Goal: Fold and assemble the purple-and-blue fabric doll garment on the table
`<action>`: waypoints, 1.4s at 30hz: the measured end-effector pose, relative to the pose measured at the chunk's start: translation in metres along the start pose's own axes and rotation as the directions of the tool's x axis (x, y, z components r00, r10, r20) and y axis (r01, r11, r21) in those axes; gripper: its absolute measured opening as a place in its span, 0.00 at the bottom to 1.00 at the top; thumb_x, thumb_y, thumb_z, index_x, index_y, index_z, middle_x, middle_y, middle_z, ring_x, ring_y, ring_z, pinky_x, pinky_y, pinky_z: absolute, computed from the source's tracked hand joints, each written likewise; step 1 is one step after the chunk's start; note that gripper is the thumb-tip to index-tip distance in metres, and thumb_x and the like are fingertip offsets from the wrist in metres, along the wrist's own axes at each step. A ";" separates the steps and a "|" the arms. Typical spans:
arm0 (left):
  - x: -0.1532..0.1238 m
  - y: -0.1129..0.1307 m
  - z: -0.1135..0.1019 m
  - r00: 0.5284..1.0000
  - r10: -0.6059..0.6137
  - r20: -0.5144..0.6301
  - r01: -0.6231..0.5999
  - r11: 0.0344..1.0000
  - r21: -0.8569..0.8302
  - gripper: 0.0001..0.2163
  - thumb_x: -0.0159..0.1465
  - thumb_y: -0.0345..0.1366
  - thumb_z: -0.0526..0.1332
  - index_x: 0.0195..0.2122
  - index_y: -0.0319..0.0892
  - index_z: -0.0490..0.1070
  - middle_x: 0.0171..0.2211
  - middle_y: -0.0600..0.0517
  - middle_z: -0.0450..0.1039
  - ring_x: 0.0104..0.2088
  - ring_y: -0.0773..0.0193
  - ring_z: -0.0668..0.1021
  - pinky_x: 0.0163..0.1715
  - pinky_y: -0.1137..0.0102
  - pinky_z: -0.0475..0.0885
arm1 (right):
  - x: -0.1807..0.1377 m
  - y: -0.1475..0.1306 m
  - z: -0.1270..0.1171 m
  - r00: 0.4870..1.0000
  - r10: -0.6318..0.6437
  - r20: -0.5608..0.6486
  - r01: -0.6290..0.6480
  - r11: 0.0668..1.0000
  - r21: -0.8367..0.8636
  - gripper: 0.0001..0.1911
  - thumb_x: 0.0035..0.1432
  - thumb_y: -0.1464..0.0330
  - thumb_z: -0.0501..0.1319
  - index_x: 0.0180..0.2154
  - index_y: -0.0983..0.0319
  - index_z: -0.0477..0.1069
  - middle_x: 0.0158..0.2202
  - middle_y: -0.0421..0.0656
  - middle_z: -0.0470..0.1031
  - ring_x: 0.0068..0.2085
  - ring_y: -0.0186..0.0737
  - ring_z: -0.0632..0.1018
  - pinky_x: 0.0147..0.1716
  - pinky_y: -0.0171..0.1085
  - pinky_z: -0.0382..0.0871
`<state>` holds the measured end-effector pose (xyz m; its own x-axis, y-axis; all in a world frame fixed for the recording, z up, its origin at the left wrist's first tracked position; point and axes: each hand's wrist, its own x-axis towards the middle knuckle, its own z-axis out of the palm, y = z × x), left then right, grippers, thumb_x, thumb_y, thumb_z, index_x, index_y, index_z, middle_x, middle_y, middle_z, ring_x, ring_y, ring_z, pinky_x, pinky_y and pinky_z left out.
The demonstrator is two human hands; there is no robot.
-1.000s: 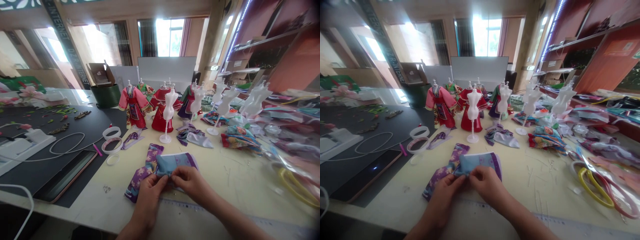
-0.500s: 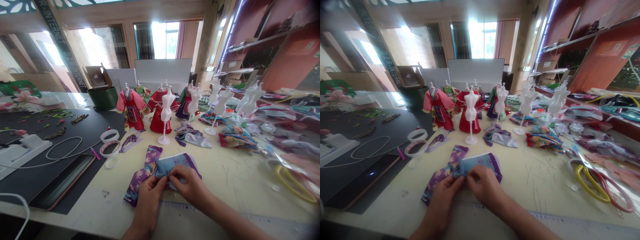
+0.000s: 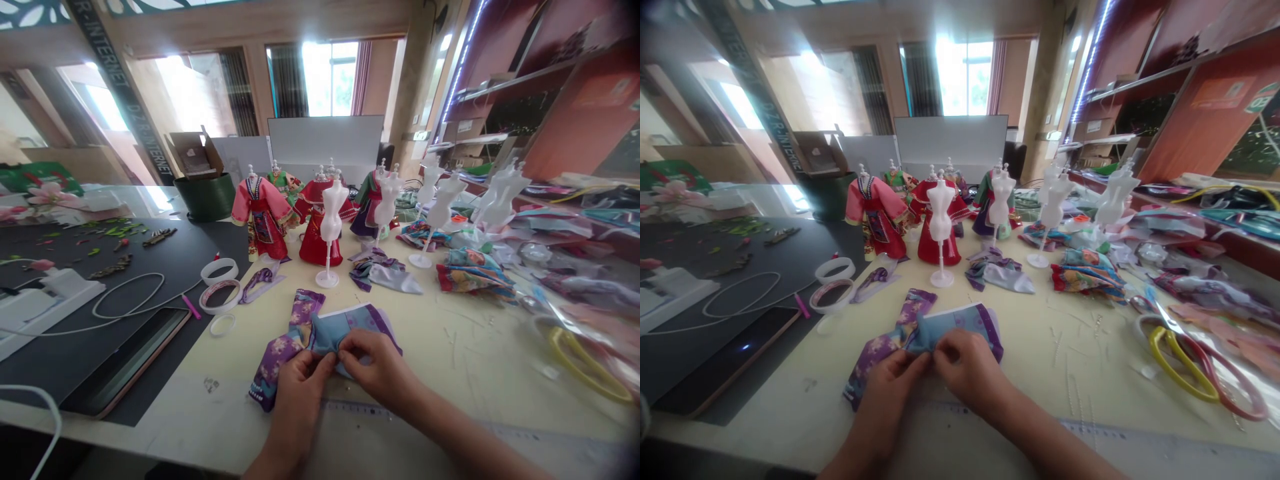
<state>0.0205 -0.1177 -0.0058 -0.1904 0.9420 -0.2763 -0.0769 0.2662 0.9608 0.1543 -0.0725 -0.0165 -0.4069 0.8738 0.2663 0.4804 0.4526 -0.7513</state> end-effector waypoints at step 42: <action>0.000 0.001 -0.002 0.998 -0.038 0.049 0.048 0.970 -0.238 0.06 0.53 0.36 0.64 0.24 0.39 0.73 0.25 0.51 0.77 0.28 0.64 0.77 0.31 0.74 0.70 | 0.008 0.002 -0.006 0.905 0.320 0.279 -0.424 0.726 0.541 0.06 0.46 0.69 0.59 0.21 0.64 0.70 0.20 0.39 0.70 0.25 0.34 0.70 0.27 0.34 0.63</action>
<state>0.0187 -0.1176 -0.0053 -0.1387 0.9403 -0.3109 -0.3166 0.2554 0.9135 0.1566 -0.0635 -0.0125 -0.4319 0.8862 -0.1678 0.1005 -0.1376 -0.9854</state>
